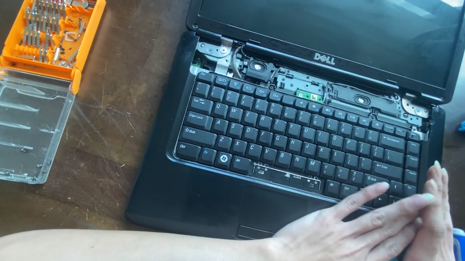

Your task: Disassembling a laptop by removing the top bezel and unscrewing the keyboard from the chassis.

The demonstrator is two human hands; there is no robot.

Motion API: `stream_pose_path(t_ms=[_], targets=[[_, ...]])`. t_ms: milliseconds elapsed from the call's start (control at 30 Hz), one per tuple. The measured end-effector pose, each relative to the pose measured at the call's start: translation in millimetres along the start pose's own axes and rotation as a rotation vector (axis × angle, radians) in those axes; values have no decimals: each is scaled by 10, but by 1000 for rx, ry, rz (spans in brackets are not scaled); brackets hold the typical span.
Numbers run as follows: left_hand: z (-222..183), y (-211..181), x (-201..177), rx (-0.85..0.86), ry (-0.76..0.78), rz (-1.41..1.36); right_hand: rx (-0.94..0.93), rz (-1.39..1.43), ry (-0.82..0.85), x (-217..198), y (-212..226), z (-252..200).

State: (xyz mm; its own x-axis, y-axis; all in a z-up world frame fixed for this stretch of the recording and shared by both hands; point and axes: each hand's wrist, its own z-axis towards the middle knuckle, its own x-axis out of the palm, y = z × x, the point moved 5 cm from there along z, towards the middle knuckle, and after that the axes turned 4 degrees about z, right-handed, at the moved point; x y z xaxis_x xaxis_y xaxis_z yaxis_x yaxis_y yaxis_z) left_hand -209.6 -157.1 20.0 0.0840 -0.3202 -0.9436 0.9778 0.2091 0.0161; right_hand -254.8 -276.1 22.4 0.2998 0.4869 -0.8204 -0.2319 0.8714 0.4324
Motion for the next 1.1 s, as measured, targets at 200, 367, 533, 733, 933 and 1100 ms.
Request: stream_pose_path(t_ms=[200,367,533,733,933,1100], targets=[[57,-195,18,40,-14,42,95,237,-224,-48,87,-23],[-268,-428,-142,-93,-194,-46,133,415,-274,-90,-100,-104],[-702,-93,-538,17,-416,-549,130,320,-234,-131,86,-64],[-828,460,-351,-81,55,-167,88,434,-259,-100,-97,-139],[-311,382,-169,79,98,-196,156,475,-275,-166,-87,-77],[-26,295,-68,149,109,-210,178,465,-279,-210,-51,-50]])
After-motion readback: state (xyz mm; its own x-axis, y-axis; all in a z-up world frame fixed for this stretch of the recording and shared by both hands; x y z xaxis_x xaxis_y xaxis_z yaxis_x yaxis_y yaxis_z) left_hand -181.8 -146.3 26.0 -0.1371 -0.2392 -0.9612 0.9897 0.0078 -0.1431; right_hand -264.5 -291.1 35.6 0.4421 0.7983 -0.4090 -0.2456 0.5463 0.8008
